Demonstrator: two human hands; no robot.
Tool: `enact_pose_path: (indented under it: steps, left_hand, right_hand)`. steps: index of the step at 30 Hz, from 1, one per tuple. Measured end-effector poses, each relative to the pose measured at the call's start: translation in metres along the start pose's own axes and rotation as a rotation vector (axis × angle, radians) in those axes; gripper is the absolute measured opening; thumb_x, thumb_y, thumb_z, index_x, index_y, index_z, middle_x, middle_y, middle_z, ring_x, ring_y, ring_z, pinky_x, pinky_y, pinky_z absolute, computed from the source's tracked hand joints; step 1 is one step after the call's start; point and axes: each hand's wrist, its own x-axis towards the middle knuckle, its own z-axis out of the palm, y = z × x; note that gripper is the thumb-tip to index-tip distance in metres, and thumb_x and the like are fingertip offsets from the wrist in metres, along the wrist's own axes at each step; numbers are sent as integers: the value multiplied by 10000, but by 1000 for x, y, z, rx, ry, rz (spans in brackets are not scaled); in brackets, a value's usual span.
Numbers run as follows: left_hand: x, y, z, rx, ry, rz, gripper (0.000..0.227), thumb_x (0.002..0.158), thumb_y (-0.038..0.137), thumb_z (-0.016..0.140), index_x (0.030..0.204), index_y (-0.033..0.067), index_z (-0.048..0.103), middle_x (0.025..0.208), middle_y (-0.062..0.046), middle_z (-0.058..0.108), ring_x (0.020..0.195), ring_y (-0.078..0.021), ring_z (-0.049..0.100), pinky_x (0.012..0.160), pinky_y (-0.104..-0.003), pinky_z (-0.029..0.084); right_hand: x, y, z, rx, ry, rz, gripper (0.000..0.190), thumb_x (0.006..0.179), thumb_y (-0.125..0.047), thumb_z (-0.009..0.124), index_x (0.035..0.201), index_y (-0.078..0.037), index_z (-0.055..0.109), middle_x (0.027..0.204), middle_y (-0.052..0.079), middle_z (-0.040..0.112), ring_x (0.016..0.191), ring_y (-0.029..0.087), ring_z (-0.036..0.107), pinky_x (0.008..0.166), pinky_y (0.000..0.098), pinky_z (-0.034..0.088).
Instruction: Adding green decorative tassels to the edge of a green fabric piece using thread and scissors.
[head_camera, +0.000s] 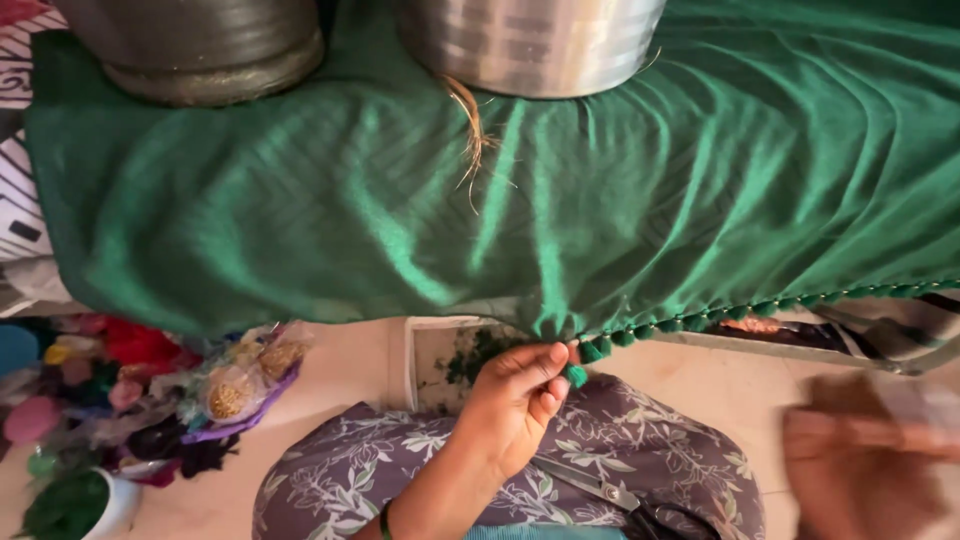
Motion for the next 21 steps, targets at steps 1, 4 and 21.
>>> enact_pose_path:
  steps: [1, 4, 21]
  left_hand:
    - [-3, 2, 3, 0, 5, 3, 130, 945, 95, 749, 980, -28, 773, 845, -45, 702, 668, -91, 607, 576, -185, 473]
    - [-10, 5, 12, 29, 8, 14, 132, 927, 93, 745, 988, -20, 774, 881, -62, 725, 680, -94, 612, 605, -200, 496]
    - [-20, -8, 14, 210, -156, 58, 138, 1002, 90, 665, 978, -16, 751, 759, -42, 683, 637, -92, 607, 566, -228, 477]
  right_hand:
    - [-1, -6, -12, 4, 1, 3, 158, 1046, -207, 726, 965, -71, 721, 1080, 69, 709, 1118, 239, 617, 1078, 533, 446]
    - [-5, -12, -23, -22, 73, -127, 91, 1027, -142, 732, 1016, -53, 717, 1094, 29, 684, 1006, 137, 599, 940, 288, 530]
    - [45, 123, 138, -1705, -483, 196, 527, 783, -119, 802, 1298, -134, 691, 1286, 75, 721, 1194, 300, 697, 931, 366, 590]
